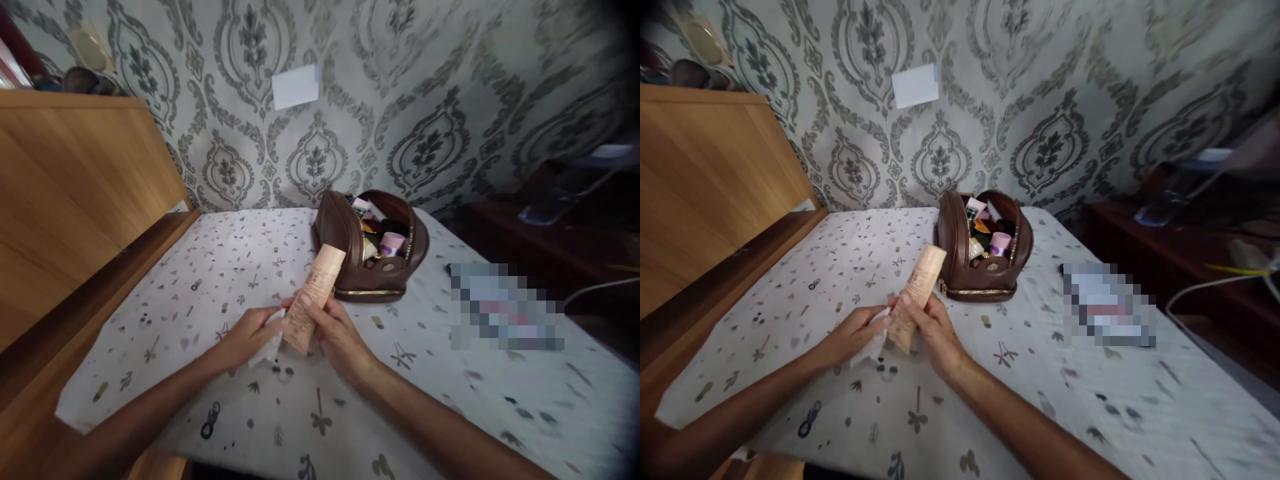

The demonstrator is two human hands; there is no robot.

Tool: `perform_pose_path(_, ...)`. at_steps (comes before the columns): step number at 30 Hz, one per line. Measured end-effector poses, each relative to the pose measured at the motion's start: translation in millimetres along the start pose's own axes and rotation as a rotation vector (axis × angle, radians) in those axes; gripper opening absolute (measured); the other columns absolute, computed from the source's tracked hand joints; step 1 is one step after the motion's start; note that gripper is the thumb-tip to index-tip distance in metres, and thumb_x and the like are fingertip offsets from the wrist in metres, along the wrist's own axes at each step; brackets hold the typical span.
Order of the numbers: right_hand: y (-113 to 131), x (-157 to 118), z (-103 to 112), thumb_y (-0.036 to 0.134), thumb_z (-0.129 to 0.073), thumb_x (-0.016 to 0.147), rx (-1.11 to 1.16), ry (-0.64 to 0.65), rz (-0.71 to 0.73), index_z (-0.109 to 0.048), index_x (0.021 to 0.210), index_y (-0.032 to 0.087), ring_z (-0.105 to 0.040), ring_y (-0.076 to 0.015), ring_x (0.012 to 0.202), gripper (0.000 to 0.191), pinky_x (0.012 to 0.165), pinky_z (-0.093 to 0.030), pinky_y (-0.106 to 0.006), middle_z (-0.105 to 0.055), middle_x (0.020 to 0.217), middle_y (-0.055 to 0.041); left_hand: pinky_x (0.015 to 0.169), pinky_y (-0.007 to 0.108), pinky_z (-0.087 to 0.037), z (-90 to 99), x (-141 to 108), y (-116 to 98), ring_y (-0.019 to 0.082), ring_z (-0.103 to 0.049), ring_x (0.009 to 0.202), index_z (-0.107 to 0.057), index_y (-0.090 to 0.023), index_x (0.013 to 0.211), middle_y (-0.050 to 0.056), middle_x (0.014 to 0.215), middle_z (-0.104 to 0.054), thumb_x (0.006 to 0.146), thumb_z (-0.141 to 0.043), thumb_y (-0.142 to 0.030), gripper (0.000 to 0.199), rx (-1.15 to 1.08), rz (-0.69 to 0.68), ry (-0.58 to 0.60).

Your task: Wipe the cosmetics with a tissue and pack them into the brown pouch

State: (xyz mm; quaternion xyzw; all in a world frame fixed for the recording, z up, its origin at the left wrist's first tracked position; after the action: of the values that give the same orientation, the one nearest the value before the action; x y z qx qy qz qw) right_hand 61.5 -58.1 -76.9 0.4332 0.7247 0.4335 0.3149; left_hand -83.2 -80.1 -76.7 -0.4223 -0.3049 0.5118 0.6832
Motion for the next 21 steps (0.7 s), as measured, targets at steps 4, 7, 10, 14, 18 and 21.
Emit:
perform_pose_path(4, 0, -4, 9, 0.067, -0.064, 0.08, -0.214, 0.084, 0.015, -0.048, 0.096, 0.016, -0.059, -0.0117, 0.065, 0.056, 0.059, -0.047, -0.023, -0.061, 0.077, -0.002, 0.059, 0.026, -0.043, 37.3, -3, -16, 0.014, -0.049, 0.062, -0.046, -0.019, 0.073, 0.0, 0.065, -0.048, 0.102, -0.032, -0.049, 0.044, 0.16, -0.07, -0.381)
perform_pose_path(7, 1, -9, 5, 0.066, -0.059, 0.083, -0.415, 0.254, 0.015, -0.045, 0.091, 0.016, -0.055, -0.0102, 0.062, 0.052, 0.057, -0.044, -0.021, -0.057, 0.073, -0.0002, 0.064, 0.026, -0.046, 54.8, -6, -46, 0.014, -0.055, 0.072, -0.054, -0.018, 0.091, 0.003, 0.079, -0.057, 0.104, -0.03, -0.043, 0.037, 0.252, -0.248, -0.564)
perform_pose_path(10, 3, -15, 0, 0.059, -0.055, 0.088, -0.585, 0.34, 0.0, -0.044, 0.09, 0.016, -0.055, -0.0108, 0.064, 0.045, 0.058, -0.043, -0.021, -0.056, 0.072, -0.0006, 0.077, 0.029, -0.047, 41.3, -2, -77, 0.018, -0.058, 0.096, -0.059, -0.017, 0.1, 0.008, 0.105, -0.062, 0.103, -0.035, -0.037, 0.031, 0.58, -0.526, -0.416)
perform_pose_path(14, 3, -20, -3, 0.05, -0.049, 0.091, -0.752, 0.418, 0.011, -0.045, 0.089, 0.016, -0.054, -0.0105, 0.062, 0.035, 0.056, -0.039, -0.02, -0.058, 0.072, -0.0015, 0.066, 0.027, -0.041, 23.1, 12, -84, 0.014, -0.052, 0.072, -0.052, -0.016, 0.076, 0.003, 0.081, -0.055, 0.103, -0.031, -0.031, 0.038, 0.723, -0.494, -0.104)
perform_pose_path(18, 3, -22, -4, 0.05, -0.046, 0.092, -0.865, 0.446, 0.079, -0.043, 0.085, 0.016, -0.047, -0.0087, 0.06, 0.035, 0.054, -0.033, -0.019, -0.053, 0.07, -0.0001, 0.056, 0.026, -0.031, 32.8, 26, -85, 0.01, -0.037, 0.056, -0.033, -0.018, 0.061, -0.003, 0.061, -0.035, 0.1, -0.037, -0.034, 0.042, 0.457, -0.208, 0.077)
perform_pose_path(21, 2, -23, -4, 0.052, -0.046, 0.093, -0.883, 0.48, 0.115, -0.045, 0.089, 0.016, -0.044, -0.0082, 0.061, 0.037, 0.055, -0.031, -0.019, -0.051, 0.071, 0.0004, 0.052, 0.025, -0.026, 38.7, 30, -82, 0.008, -0.033, 0.053, -0.04, -0.017, 0.06, -0.004, 0.058, -0.033, 0.094, -0.049, -0.041, 0.042, 0.232, 0.019, 0.298)
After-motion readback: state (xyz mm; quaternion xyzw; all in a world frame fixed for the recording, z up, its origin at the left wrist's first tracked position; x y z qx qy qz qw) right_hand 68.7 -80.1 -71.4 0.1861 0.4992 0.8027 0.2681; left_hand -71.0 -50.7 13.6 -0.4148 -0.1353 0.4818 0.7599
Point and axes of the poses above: each hand's wrist, its own x-axis towards the middle knuckle, its own z-axis out of the back of the hand, y = z × x, the point moved 5 cm from there along x, towards the middle knuckle
